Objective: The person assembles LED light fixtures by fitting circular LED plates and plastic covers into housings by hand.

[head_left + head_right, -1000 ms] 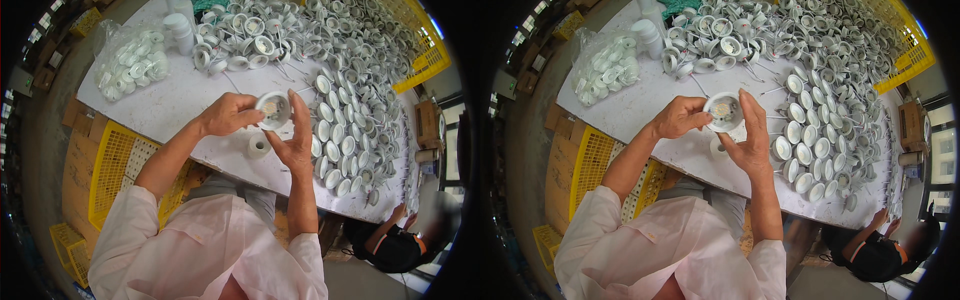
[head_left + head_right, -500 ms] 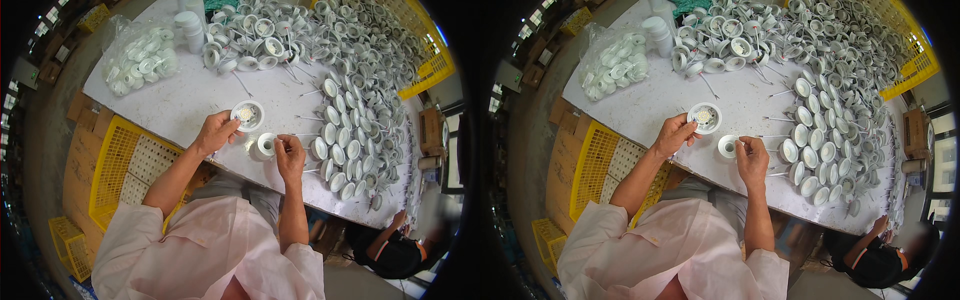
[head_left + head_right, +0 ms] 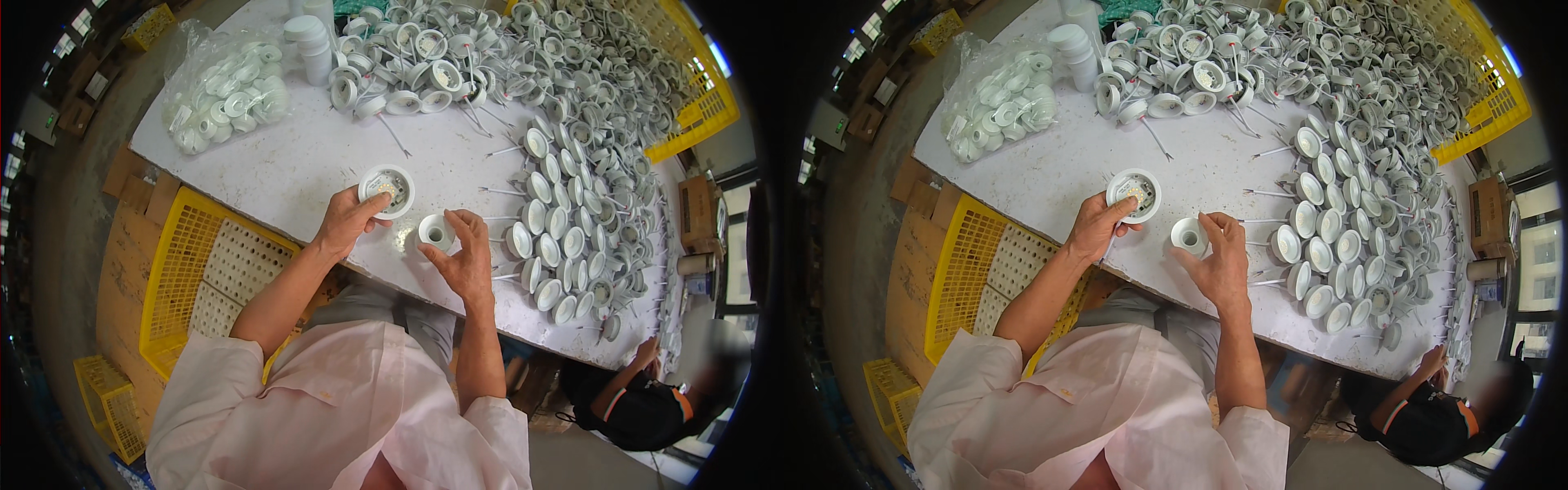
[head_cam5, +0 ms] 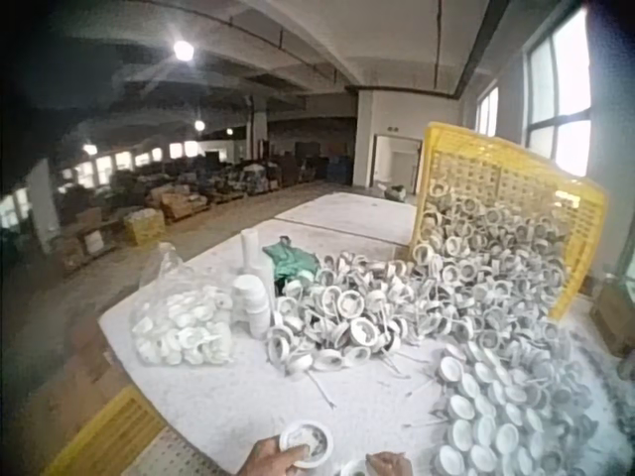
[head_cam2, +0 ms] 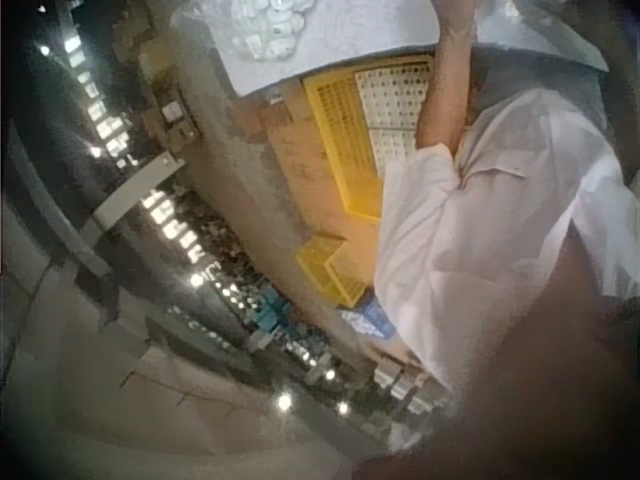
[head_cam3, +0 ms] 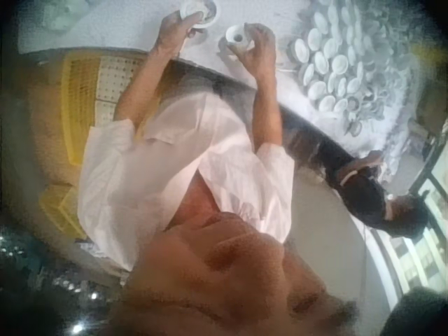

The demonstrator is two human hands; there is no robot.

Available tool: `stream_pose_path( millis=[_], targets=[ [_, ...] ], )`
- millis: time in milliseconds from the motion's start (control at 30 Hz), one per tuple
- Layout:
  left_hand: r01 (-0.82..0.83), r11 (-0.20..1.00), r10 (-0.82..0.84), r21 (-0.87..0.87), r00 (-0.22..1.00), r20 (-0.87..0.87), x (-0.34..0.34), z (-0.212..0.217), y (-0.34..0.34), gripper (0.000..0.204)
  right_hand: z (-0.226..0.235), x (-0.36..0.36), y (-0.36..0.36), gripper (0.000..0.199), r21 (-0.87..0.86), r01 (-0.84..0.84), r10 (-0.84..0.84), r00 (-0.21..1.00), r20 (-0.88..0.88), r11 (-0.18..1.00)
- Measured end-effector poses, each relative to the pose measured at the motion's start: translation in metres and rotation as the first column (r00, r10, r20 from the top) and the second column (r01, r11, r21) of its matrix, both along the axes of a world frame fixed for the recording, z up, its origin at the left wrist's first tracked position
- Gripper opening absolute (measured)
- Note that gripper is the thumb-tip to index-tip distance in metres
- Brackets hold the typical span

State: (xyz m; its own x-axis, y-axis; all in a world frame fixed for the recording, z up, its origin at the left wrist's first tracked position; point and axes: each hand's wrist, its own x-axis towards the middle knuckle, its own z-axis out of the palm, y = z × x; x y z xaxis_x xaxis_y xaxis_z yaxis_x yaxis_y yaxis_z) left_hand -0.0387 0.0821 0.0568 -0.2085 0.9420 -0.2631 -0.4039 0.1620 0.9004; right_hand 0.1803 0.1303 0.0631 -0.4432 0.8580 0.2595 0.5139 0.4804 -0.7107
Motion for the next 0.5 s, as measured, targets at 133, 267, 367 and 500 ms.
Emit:
stream_pose_path(
  millis=[133,267,367,500],
  targets=[
    [0.007,1.000,-0.007,-0.008,1.000,-0.007,-0.0008,0.0007,0.0000,0.020,-0.0010,-0.0004,0.0001,0.062,0.041,-0.026,0.028,0.999,-0.037,0.999],
    [-0.003,0.999,0.005,-0.032,0.998,0.060,-0.0026,0.0001,-0.0010,0.019,-0.0003,-0.0014,-0.0029,0.061,0.078,-0.047,0.055,0.993,-0.108,0.996],
    [-0.022,0.999,0.026,-0.049,0.996,0.082,-0.0012,0.0002,-0.0010,0.020,-0.0031,-0.0002,-0.0030,0.061,0.091,-0.044,0.057,0.988,-0.143,0.995],
    [-0.030,0.998,0.034,-0.058,0.997,0.068,0.0010,0.0020,-0.0008,0.021,-0.0022,0.0011,-0.0036,0.059,0.098,-0.025,0.041,0.986,-0.161,0.995]
  ],
)
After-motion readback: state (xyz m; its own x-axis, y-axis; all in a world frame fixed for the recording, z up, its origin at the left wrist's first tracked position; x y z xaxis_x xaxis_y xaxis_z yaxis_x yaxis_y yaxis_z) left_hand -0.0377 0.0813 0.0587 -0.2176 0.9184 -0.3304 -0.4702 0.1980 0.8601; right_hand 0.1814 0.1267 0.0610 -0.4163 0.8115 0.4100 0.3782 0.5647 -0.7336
